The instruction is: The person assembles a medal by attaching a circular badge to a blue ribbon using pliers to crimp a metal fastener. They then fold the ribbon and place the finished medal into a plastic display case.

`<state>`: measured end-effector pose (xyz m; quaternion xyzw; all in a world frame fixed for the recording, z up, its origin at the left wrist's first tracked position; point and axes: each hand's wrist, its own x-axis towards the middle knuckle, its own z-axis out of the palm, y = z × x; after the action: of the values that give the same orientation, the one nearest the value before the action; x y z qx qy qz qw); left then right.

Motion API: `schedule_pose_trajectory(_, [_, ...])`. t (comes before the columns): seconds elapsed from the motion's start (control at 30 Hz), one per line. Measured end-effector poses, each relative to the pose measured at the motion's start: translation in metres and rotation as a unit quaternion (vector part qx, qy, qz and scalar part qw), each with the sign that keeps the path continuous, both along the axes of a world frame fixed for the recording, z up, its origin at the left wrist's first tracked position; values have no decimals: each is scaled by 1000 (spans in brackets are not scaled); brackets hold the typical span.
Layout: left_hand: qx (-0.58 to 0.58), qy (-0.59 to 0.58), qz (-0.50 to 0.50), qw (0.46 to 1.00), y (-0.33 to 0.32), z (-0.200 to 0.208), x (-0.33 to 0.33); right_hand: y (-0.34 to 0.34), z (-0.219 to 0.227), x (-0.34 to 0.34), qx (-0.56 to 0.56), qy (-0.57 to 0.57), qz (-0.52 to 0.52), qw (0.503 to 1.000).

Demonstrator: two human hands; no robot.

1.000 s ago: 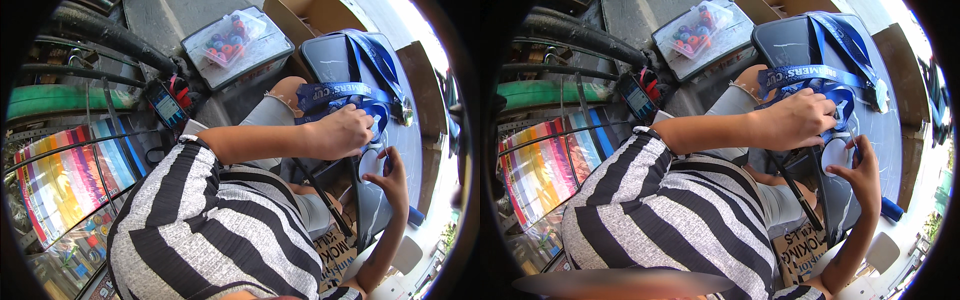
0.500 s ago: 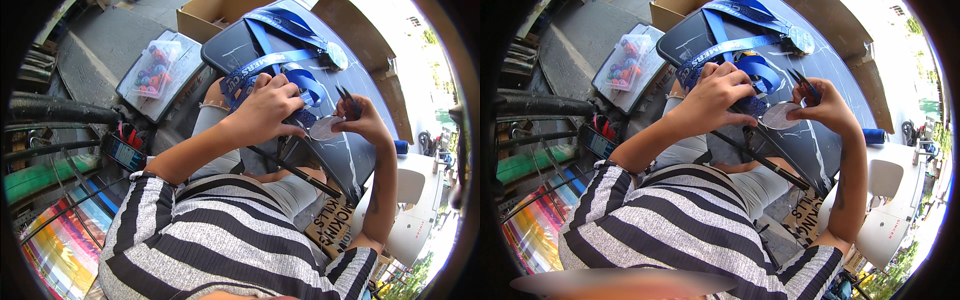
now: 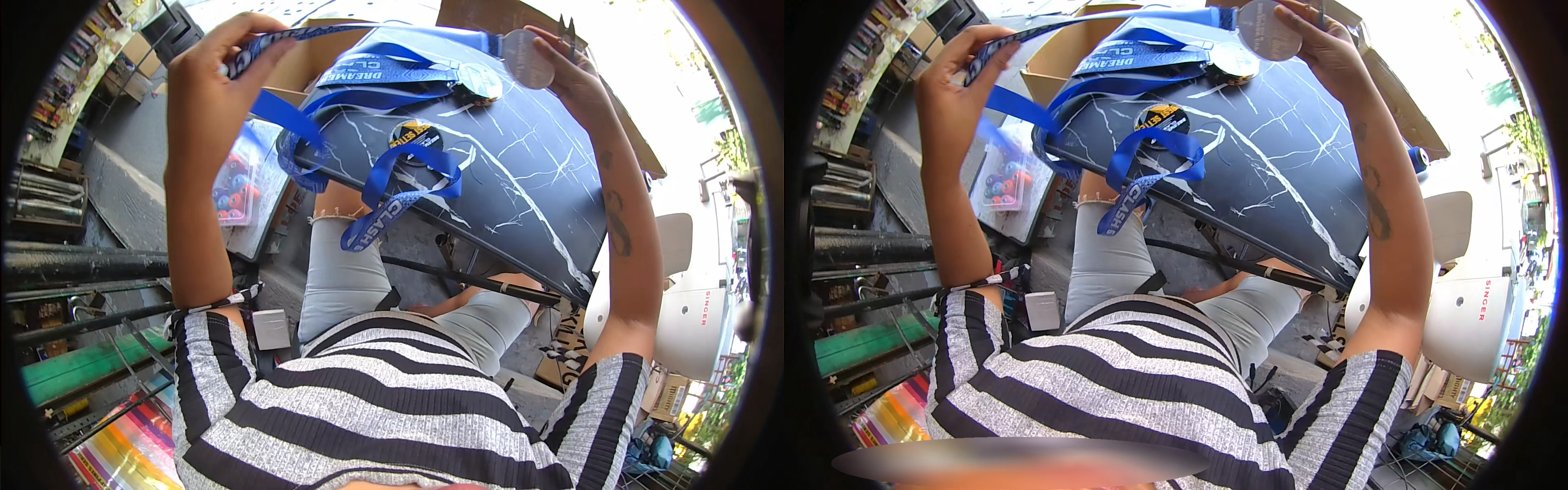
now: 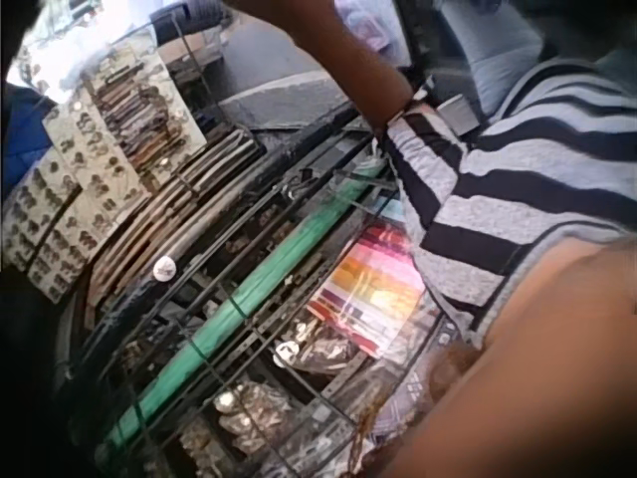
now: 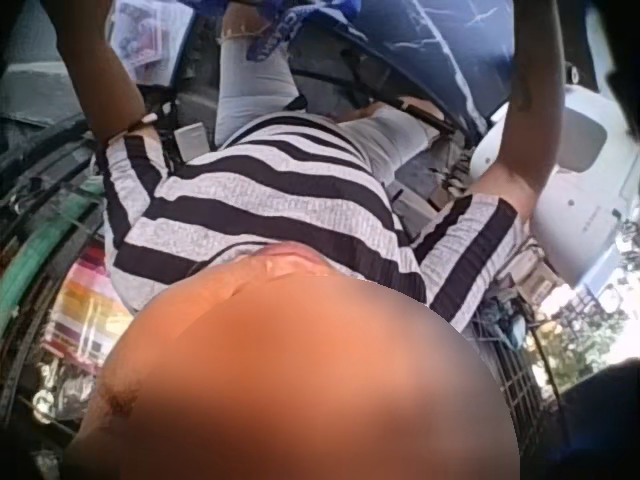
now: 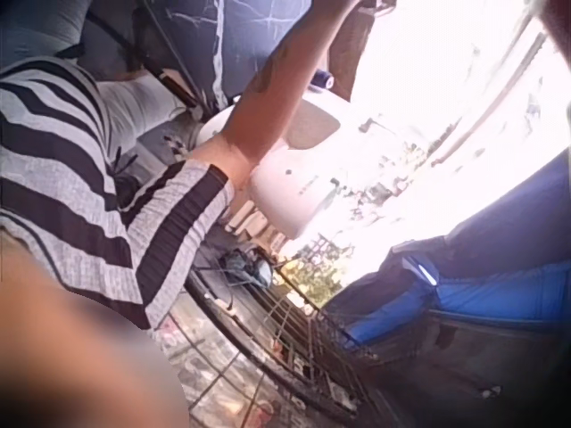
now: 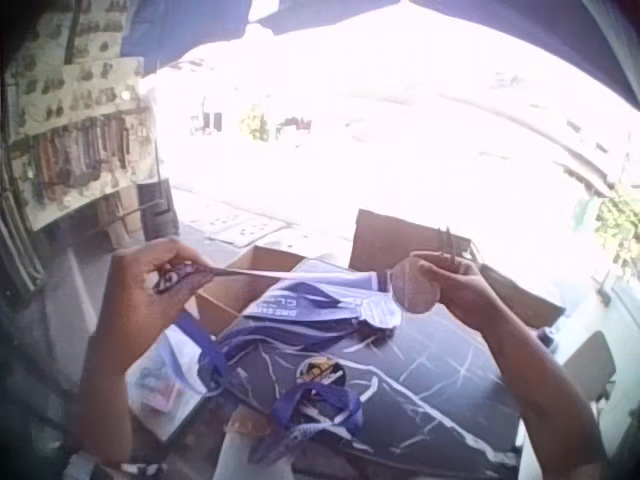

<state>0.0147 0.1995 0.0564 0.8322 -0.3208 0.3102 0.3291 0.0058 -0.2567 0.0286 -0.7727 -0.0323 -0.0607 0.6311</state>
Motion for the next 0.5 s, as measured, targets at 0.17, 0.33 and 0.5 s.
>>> schedule_pose_trajectory(0.17, [29, -114, 70, 991, 39, 1, 69, -9, -16, 32, -280, -213, -39, 935])
schedule_pose_trajectory(0.33, [177, 18, 213, 961, 53, -44, 106, 21, -45, 24, -289, -244, -42, 925])
schedule_pose_trajectory(0.5, [71, -2, 16, 997, -14, -80, 45, 29, -57, 7, -446, -206, -22, 871])
